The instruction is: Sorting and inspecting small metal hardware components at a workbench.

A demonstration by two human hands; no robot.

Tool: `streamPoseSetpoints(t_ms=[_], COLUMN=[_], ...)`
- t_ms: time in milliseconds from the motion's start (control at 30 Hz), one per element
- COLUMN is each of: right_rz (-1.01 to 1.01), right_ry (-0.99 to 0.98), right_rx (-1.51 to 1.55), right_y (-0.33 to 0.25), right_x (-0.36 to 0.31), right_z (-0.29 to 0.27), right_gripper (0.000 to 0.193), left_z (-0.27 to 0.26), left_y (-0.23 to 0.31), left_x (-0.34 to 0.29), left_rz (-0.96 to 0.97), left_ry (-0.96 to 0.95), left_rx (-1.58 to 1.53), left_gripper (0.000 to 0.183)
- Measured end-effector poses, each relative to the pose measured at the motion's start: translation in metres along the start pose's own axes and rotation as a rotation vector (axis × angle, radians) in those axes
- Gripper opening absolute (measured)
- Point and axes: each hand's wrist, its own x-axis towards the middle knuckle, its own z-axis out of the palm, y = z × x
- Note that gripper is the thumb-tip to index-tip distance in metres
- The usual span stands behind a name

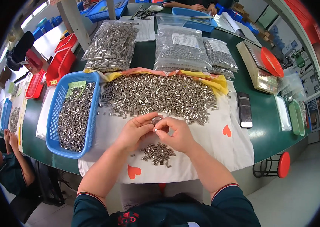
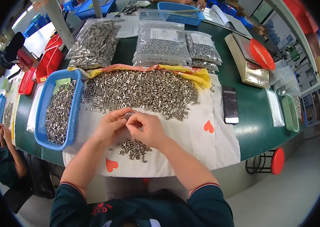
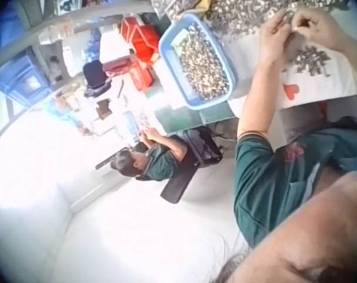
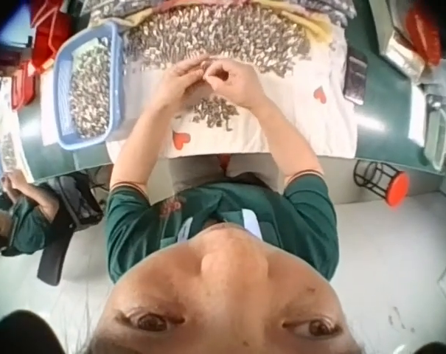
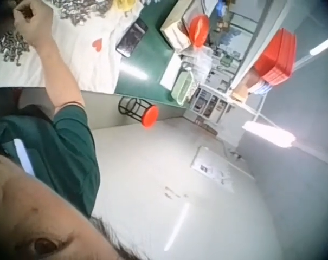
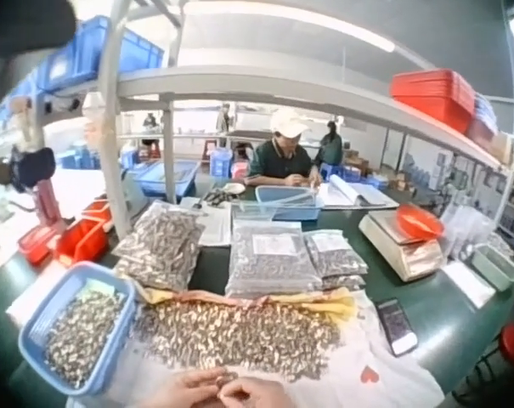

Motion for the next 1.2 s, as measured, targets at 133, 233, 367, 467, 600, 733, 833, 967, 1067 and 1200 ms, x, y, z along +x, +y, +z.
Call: streamPoseSetpoints(t_ms=[133,233,367,467,600,733,833,967,1067,1200], right_rz=[0.091,0.096,0.125,0.080,0.044,0.032,-0.042,-0.064,-0.075,-0.192], right_ry=[-0.044,-0.092,-0.131,-0.120,0.028,0.060,0.056,0.044,0.061,0.088], right_rx=[0.161,0.451,0.585,0.546,0.170,-0.151,-0.222,-0.257,-0.308,-0.412], right_y=[0.009,0.011,-0.001,0.008,0.005,-0.004,-0.006,-0.003,-0.003,0.003], right_x=[-0.003,-0.001,0.004,0.004,0.005,0.005,0.005,0.005,0.004,0.004], right_z=[-0.006,-0.010,-0.013,-0.015,-0.021,-0.019,-0.018,-0.017,-0.014,-0.010], right_gripper=[0.004,0.007,0.006,0.006,0.007,0.010,0.011,0.010,0.010,0.009], left_z=[-0.001,-0.001,-0.002,-0.006,-0.006,-0.007,-0.006,-0.006,-0.005,-0.007], left_y=[0.002,0.003,0.008,0.005,0.004,0.004,0.004,0.004,0.005,0.004], left_x=[-0.002,0.003,0.002,0.004,0.005,0.004,0.004,0.005,0.004,0.004], left_rz=[-0.042,0.001,0.123,0.107,0.063,0.089,0.080,0.083,0.056,0.077], left_ry=[-0.045,-0.049,-0.094,-0.110,-0.122,-0.082,-0.079,-0.071,-0.048,-0.032], left_rx=[-0.021,0.090,0.278,0.240,0.161,0.224,0.257,0.342,0.385,0.458], left_gripper=[0.039,0.037,0.035,0.035,0.035,0.036,0.036,0.036,0.037,0.036])
